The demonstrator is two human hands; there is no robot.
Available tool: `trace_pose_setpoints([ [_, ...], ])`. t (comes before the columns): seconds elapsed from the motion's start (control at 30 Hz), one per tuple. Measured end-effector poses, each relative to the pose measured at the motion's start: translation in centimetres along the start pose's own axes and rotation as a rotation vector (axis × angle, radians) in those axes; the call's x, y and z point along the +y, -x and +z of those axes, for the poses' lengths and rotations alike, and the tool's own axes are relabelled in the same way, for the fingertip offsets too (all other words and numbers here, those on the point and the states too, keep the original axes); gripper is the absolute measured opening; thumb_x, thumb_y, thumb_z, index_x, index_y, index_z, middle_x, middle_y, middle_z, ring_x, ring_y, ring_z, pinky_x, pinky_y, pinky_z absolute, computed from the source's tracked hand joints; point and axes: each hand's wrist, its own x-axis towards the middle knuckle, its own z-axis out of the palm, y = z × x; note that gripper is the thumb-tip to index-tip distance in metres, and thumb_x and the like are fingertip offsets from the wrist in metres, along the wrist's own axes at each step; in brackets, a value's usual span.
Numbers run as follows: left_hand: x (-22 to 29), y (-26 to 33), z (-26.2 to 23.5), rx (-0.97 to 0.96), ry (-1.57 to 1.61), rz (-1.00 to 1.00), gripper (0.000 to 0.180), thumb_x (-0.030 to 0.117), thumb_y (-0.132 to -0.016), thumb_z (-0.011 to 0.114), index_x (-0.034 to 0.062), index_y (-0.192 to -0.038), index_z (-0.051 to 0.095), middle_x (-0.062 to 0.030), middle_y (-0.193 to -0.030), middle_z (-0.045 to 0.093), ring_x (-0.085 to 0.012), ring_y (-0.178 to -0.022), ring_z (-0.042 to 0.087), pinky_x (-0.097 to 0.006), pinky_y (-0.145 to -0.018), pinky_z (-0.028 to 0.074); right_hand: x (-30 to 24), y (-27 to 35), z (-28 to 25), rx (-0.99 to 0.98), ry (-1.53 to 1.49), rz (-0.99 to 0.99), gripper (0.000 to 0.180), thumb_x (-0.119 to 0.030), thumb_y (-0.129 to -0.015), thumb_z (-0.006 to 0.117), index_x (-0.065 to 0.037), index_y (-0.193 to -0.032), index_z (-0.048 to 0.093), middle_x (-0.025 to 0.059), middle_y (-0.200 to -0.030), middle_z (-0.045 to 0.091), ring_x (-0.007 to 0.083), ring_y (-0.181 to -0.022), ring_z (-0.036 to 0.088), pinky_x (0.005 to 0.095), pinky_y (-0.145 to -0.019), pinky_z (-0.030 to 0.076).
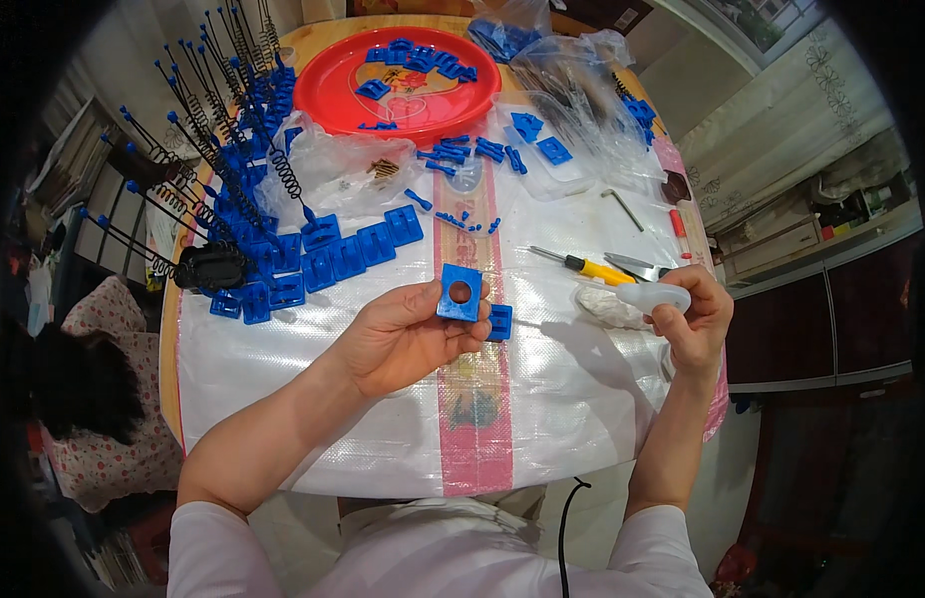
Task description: Assembling small blue plastic fixture parts and applying glue from a bottle.
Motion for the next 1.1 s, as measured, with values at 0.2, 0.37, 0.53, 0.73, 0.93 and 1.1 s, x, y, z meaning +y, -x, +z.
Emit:
trace_pose_setpoints([
  [0.2,-0.04,-0.02,0.04,-0.006,-0.005,0.0,0.047,0.023,-0.098,0.059,-0.007,-0.131,0.047,-0.0211,-0.119,0.06,-0.0304,-0.109,0.061,-0.04,-0.096,0.051,-0.38,-0.01,0.23,0.0,-0.012,0.011,0.026,-0.009,-0.075,0.077,0.003,-0.092,0.063,0.005,-0.084,0.064,0.0098,-0.074,0.06,0.023,-0.067,0.049],
  [0.37,0.0,0.02,0.02,-0.016,-0.009,-0.002,0.047,0.023,-0.097,0.06,-0.0069,-0.131,0.047,-0.0209,-0.119,0.06,-0.0303,-0.109,0.061,-0.04,-0.096,0.05,-0.43,-0.05,0.23,-0.005,0.0,0.006,0.023,-0.006,-0.074,0.075,0.002,-0.091,0.062,0.0048,-0.083,0.064,0.0098,-0.073,0.06,0.023,-0.067,0.05],
  [0.53,-0.04,0.02,0.04,-0.018,-0.011,-0.002,0.05,0.022,-0.097,0.06,-0.0067,-0.134,0.044,-0.0203,-0.119,0.06,-0.0299,-0.11,0.061,-0.039,-0.096,0.05,-0.54,-0.03,0.31,0.0,0.001,0.007,0.024,-0.006,-0.074,0.076,0.002,-0.092,0.062,0.0045,-0.083,0.063,0.0097,-0.073,0.06,0.0231,-0.067,0.049],
  [0.73,-0.01,-0.03,0.14,-0.017,-0.007,0.003,0.046,0.028,-0.099,0.057,-0.0087,-0.127,0.051,-0.0216,-0.119,0.059,-0.0309,-0.108,0.061,-0.043,-0.098,0.05,-0.29,-0.04,0.18,-0.006,0.007,-0.002,0.024,-0.006,-0.074,0.076,0.002,-0.092,0.062,0.0046,-0.084,0.063,0.0097,-0.073,0.059,0.023,-0.066,0.049],
  [0.93,-0.03,-0.07,-0.06,-0.025,-0.028,0.003,0.05,0.023,-0.097,0.06,-0.0069,-0.133,0.044,-0.0191,-0.118,0.059,-0.0284,-0.109,0.06,-0.037,-0.095,0.05,-0.42,-0.07,0.27,-0.006,0.006,-0.007,0.024,-0.007,-0.074,0.076,0.002,-0.091,0.062,0.0047,-0.083,0.063,0.0099,-0.072,0.06,0.0231,-0.066,0.049],
  [1.1,0.02,-0.12,0.13,-0.029,-0.011,0.005,0.047,0.026,-0.098,0.059,-0.0083,-0.129,0.049,-0.0212,-0.118,0.059,-0.0304,-0.108,0.061,-0.041,-0.097,0.05,-0.47,-0.12,0.28,-0.009,0.005,-0.016,0.024,-0.007,-0.075,0.076,0.002,-0.091,0.062,0.0047,-0.082,0.063,0.0099,-0.072,0.06,0.0229,-0.066,0.049],
])
